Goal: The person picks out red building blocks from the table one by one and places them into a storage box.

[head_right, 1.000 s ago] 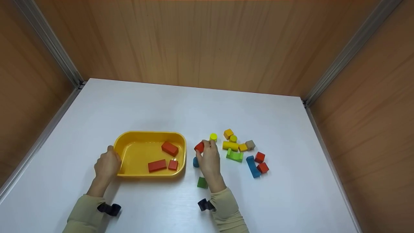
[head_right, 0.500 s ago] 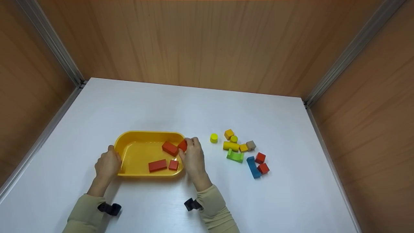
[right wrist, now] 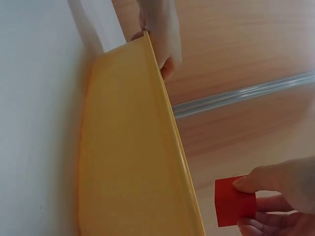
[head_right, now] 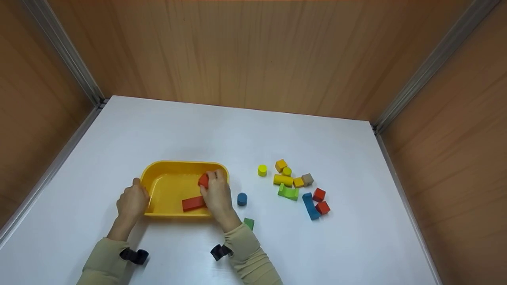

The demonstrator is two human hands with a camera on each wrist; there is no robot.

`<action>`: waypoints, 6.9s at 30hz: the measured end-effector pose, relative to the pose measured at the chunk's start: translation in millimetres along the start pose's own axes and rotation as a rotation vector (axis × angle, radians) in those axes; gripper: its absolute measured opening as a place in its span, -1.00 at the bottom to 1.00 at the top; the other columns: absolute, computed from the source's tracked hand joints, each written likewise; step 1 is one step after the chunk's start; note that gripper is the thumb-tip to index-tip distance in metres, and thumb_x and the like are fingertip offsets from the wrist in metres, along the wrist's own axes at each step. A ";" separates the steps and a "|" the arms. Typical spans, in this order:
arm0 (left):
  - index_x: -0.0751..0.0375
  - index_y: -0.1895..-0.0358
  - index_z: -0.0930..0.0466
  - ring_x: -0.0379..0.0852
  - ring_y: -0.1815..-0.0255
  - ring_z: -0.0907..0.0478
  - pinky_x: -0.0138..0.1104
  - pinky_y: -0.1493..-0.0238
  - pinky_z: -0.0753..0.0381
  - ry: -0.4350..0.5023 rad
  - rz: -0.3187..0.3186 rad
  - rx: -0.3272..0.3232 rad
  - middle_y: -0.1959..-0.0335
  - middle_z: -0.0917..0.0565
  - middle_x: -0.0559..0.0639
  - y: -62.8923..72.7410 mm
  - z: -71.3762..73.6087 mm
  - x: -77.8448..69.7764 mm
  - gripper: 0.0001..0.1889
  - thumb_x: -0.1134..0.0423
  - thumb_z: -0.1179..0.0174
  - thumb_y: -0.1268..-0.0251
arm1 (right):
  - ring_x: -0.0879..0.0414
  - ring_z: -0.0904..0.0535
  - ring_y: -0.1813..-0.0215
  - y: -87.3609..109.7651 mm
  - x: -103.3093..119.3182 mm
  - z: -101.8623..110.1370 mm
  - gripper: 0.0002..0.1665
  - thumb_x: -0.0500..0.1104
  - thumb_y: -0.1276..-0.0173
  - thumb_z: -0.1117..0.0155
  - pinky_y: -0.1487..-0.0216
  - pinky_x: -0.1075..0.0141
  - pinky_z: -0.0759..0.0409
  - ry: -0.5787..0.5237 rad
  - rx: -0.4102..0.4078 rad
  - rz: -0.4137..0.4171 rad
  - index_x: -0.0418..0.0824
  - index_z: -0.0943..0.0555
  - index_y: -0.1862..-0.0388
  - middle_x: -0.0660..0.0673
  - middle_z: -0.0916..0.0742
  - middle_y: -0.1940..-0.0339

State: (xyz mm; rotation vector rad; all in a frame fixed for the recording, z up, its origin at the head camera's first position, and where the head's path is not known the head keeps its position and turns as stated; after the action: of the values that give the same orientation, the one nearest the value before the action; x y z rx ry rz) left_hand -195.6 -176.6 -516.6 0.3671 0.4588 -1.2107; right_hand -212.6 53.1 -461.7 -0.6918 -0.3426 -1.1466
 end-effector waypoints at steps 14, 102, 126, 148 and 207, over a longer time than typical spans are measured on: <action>0.49 0.06 -0.26 0.02 0.62 -0.47 -0.15 0.61 -0.43 -0.002 0.030 0.003 0.53 -0.52 0.24 -0.7 0.3 -0.9 -0.75 0.43 0.12 -0.23 | 0.05 -0.49 0.20 -7.9 13.9 -38.4 -0.56 -0.19 -0.03 -0.36 0.13 0.34 -0.48 0.045 0.118 -0.030 -0.29 -0.52 0.09 -0.12 -0.50 0.24; 0.51 0.07 -0.25 0.00 0.68 -0.43 -0.20 0.68 -0.38 -0.004 0.013 0.006 0.59 -0.50 0.21 -0.1 -0.2 -0.1 -0.74 0.44 0.10 -0.20 | 0.16 -0.46 0.44 33.6 -49.3 34.2 -0.75 -0.24 -0.10 -0.28 0.43 0.42 -0.48 0.111 -0.041 -0.029 -0.25 -0.55 0.20 -0.11 -0.58 0.39; 0.50 0.12 -0.26 0.00 0.69 -0.44 -0.20 0.70 -0.39 -0.014 -0.008 -0.017 0.61 -0.49 0.20 1.3 1.7 0.5 -0.79 0.44 0.12 -0.20 | -0.05 -0.55 0.26 60.9 -122.4 93.1 -0.61 -0.25 -0.06 -0.33 0.24 0.19 -0.53 0.280 -0.068 -0.182 -0.31 -0.49 0.11 -0.23 -0.58 0.22; 0.52 0.06 -0.25 0.01 0.67 -0.45 -0.17 0.66 -0.42 -0.014 0.005 0.002 0.60 -0.49 0.21 1.3 1.2 0.7 -0.73 0.43 0.10 -0.20 | -0.21 -0.48 0.22 72.7 -192.7 140.3 -0.54 -0.30 0.00 -0.33 0.24 0.00 -0.47 0.335 -0.114 -0.329 -0.48 -0.48 0.10 -0.39 -0.52 0.27; 0.52 0.10 -0.25 0.02 0.66 -0.43 -0.16 0.66 -0.40 0.000 -0.004 -0.007 0.61 -0.47 0.21 0.9 1.1 1.5 -0.77 0.44 0.12 -0.21 | -0.25 -0.32 -0.01 50.3 -236.9 144.1 -0.38 -0.39 -0.10 -0.24 -0.04 -0.02 -0.32 0.267 0.021 -0.414 -0.36 -0.30 -0.17 -0.38 -0.43 -0.03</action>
State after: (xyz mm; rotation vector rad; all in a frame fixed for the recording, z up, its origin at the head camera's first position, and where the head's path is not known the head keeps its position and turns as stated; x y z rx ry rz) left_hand -194.1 -178.1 -516.4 0.3600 0.4636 -1.2132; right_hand -245.7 329.2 -508.0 -0.4505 -0.2763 -1.6074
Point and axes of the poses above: each hand's wrist, its own y-axis away from the middle knuckle, its own z-axis out of the back of the hand, x = y × z, the point moved 3 cm from there along -y, towards the middle knuckle
